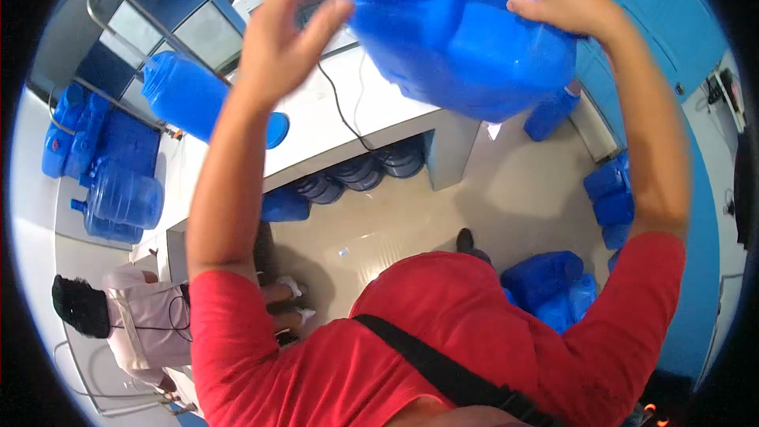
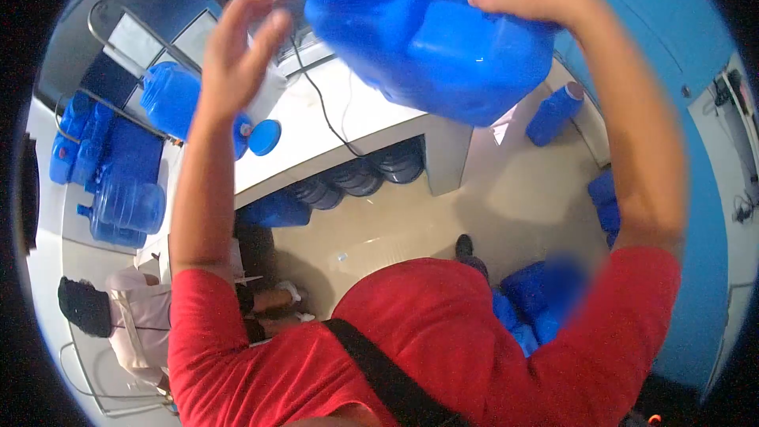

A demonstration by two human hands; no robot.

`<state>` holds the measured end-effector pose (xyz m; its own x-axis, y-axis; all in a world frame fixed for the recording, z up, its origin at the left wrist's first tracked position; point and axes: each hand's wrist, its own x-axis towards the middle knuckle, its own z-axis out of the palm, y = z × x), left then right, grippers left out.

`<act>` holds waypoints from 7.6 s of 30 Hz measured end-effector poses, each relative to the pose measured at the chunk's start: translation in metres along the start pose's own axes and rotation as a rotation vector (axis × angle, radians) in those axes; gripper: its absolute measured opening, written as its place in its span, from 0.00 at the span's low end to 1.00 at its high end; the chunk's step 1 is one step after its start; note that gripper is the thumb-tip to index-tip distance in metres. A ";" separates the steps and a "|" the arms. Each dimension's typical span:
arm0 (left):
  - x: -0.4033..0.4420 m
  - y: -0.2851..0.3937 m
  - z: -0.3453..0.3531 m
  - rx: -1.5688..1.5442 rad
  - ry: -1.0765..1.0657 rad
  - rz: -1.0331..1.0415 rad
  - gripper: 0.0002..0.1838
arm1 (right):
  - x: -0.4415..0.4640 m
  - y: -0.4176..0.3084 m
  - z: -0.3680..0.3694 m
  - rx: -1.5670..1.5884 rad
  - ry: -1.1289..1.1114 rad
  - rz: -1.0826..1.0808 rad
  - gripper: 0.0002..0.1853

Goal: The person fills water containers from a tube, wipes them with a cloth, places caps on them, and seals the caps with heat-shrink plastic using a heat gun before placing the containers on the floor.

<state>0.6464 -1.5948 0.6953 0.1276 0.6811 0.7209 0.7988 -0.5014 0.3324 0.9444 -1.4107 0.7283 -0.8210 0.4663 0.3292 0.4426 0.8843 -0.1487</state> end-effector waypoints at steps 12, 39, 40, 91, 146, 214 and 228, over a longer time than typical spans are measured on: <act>0.058 -0.003 0.067 -1.385 -0.383 -0.735 0.53 | 0.084 -0.043 0.031 -0.534 0.709 -0.914 0.06; 0.042 0.022 0.274 -0.434 0.035 0.075 0.15 | -0.099 0.119 0.186 1.102 0.577 0.499 0.31; 0.046 0.022 0.277 -0.429 0.035 0.076 0.15 | -0.094 0.125 0.186 1.105 0.577 0.495 0.31; 0.158 0.026 0.434 -0.557 -0.083 0.168 0.20 | -0.174 0.229 0.157 0.219 0.880 0.508 0.46; -0.046 -0.509 0.088 0.300 -0.077 -0.526 0.12 | 0.020 0.007 0.425 0.535 0.449 0.683 0.67; 0.007 -0.160 0.086 -0.828 -0.185 -0.273 0.26 | 0.101 -0.077 0.216 1.310 0.634 0.333 0.07; 0.079 -0.185 0.055 -0.148 -0.008 0.334 0.27 | 0.097 -0.061 0.160 0.760 0.835 0.132 0.09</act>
<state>0.5407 -1.4184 0.6577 0.3723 0.4710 0.7998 0.6187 -0.7683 0.1645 0.7800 -1.4154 0.6205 -0.1617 0.6468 0.7453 -0.0590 0.7476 -0.6615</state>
